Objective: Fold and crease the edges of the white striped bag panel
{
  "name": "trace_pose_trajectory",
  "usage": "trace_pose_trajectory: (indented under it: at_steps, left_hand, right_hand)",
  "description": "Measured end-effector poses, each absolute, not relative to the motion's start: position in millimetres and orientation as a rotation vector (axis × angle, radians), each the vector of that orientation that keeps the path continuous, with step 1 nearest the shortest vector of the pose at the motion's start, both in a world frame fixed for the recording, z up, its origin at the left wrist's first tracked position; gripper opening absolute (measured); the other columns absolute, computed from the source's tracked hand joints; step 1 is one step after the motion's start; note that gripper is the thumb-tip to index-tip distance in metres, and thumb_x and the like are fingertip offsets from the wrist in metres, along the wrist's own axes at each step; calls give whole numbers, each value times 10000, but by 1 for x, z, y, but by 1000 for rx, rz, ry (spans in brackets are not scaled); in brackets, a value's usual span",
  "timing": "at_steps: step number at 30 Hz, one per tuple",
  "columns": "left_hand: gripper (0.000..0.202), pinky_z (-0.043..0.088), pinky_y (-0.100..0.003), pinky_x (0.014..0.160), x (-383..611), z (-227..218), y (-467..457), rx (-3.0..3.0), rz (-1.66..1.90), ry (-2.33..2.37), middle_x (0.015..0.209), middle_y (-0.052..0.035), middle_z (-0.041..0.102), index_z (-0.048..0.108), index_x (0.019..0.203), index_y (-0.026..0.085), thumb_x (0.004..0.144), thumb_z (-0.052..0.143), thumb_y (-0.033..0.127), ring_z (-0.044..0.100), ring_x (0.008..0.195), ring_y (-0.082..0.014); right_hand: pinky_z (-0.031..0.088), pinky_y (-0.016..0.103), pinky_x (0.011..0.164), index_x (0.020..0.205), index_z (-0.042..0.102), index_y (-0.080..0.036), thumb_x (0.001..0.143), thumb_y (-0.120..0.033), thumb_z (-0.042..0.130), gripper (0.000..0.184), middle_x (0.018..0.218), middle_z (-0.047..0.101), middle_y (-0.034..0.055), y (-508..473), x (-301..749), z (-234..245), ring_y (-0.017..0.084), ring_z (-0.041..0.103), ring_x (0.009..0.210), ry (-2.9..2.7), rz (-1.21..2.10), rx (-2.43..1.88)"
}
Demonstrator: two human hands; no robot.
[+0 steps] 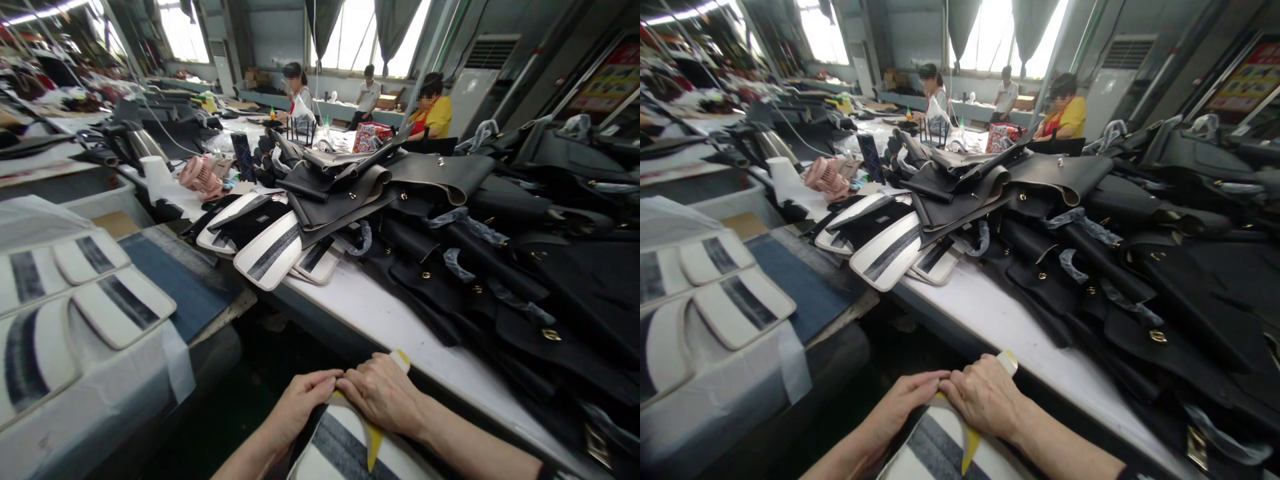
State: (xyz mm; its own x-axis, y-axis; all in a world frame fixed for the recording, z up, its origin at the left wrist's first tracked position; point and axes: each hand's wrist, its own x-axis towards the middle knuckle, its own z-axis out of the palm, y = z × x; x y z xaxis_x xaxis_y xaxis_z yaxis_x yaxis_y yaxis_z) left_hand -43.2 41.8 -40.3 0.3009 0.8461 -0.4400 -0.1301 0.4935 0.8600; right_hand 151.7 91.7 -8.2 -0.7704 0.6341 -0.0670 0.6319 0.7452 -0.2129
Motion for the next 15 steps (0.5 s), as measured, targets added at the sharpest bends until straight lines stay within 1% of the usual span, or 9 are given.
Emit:
trace_pose_trajectory:
  at_steps: [2,5,8,10,12,14,15]
  left_hand:
    - [443,437,-364,943,-44,-40,43,864,746,1078,1149,-79,708,690,1189,196,858,601,476,617,1053,-258]
    - [401,448,-340,885,-43,-39,47,947,730,1102,1103,-63,717,707,1145,201,854,596,453,621,1002,-247]
    - [366,451,-314,843,-41,-36,53,1064,723,1102,1052,-55,722,713,1109,196,867,574,432,625,963,-230]
    - [349,454,-294,797,-39,-35,56,1116,714,1090,1004,-57,725,715,1073,181,866,577,426,630,916,-216]
    - [337,447,-273,731,-37,-36,59,1134,707,1088,929,-57,720,707,1032,163,847,603,424,625,840,-198]
    - [321,429,-255,678,-35,-39,60,1144,710,1094,865,-49,704,692,994,154,824,631,419,607,780,-180]
    - [312,419,-247,660,-34,-40,60,1152,715,1101,838,-42,692,684,973,153,816,641,419,596,759,-171]
  right_hand:
    - [165,356,580,750,607,-197,1044,-391,265,490,665,687,19,90,157,-9,143,591,561,-2921,357,-1096]
    - [189,354,587,746,602,-206,1045,-390,249,498,656,676,26,86,169,-9,161,600,577,-2918,332,-1227]
    - [214,347,587,756,607,-210,1041,-393,232,505,679,682,48,81,183,-3,191,616,608,-2846,331,-1487]
    - [236,334,583,756,594,-207,1028,-422,266,477,688,674,56,78,193,7,203,612,623,-2699,428,-1715]
    - [269,310,573,750,558,-203,993,-500,347,438,686,642,44,74,206,20,195,586,631,-2476,710,-1862]
    - [303,281,546,753,516,-200,931,-580,459,423,684,591,19,65,218,35,166,541,619,-2165,1172,-1862]
    - [325,265,535,775,508,-198,899,-595,516,416,708,579,12,57,223,43,150,525,620,-1968,1410,-1796]
